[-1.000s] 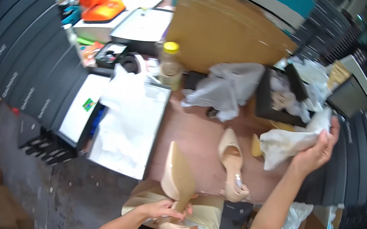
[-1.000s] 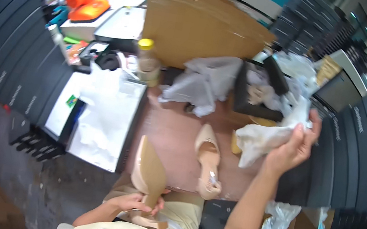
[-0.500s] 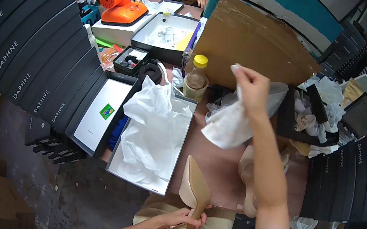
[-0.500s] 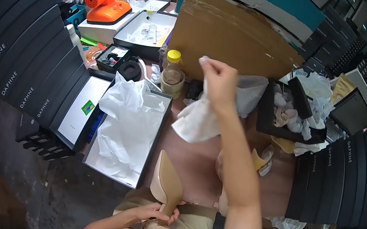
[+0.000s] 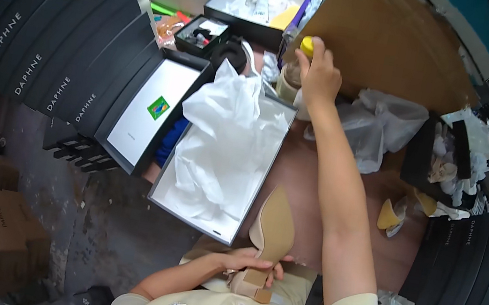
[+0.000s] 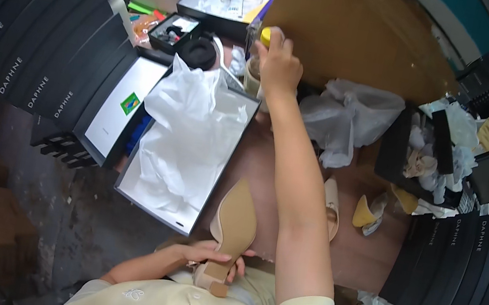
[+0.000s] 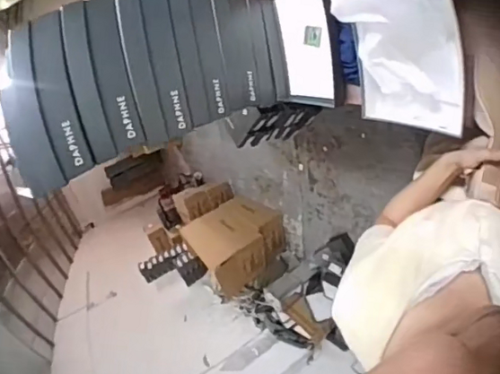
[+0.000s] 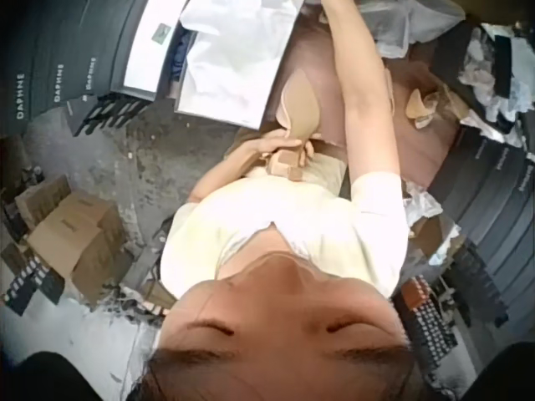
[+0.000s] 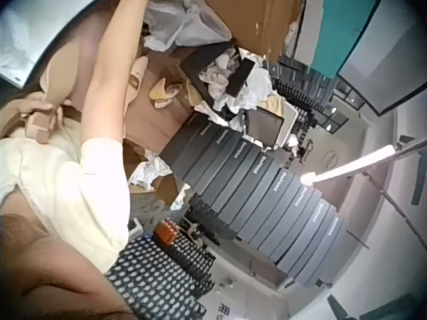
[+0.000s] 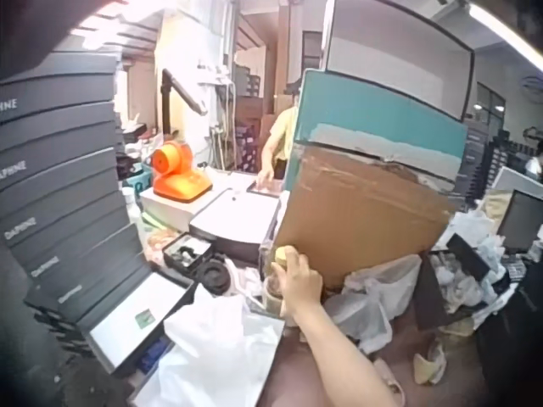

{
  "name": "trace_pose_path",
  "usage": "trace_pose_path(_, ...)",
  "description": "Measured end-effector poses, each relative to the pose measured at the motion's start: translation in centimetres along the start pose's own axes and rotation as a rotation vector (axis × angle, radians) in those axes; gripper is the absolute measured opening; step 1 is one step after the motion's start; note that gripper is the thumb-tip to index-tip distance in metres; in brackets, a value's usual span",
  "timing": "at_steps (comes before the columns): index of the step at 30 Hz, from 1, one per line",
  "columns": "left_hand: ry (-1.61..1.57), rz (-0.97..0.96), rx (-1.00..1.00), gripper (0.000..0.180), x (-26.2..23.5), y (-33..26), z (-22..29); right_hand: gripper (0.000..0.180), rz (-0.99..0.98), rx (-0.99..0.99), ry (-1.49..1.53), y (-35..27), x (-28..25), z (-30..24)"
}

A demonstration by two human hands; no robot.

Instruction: Inspecting, cleaning, and packing a pair of high-heeled shoes into a box with tissue paper.

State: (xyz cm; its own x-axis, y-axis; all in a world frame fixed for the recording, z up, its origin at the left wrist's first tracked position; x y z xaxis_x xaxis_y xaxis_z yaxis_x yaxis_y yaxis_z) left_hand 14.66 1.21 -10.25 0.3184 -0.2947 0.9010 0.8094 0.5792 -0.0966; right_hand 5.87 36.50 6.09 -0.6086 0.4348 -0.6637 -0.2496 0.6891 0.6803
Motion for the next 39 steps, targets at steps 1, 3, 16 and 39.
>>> trace_pose_path(1,0.012,0.031,0.005,0.064,-0.3,0.0,0.0,0.039,0.031,-0.010,0.013,0.3,0.2,0.5)
trace_pose_path(3,-0.002,0.093,0.020,0.060,0.0,-0.3,0.6,0.033,0.191,0.016,0.082,-0.1,-1.7,2.2)
trace_pose_path(16,-0.146,0.041,-0.116,0.053,0.4,-2.2,0.0,0.030,0.765,0.641,0.922,-3.8,-9.6,13.4)
trace_pose_path(39,-0.249,0.157,-0.408,0.044,-0.3,-6.1,-0.1,0.037,-0.843,0.148,0.476,-26.9,-20.3,-4.3)
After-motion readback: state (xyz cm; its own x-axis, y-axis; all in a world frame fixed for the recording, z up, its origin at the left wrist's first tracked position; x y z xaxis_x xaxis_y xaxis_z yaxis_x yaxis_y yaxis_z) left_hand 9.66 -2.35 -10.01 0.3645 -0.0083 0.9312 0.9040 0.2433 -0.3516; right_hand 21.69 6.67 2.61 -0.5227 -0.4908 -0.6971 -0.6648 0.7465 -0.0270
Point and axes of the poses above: each hand's wrist, its own y-axis towards the middle knuckle, its own x-axis out of the palm, z = x × y, the point moved 8 cm from there along y, towards the middle knuckle, and after that the axes turned 2 degrees about -y, right-handed, at the moved point
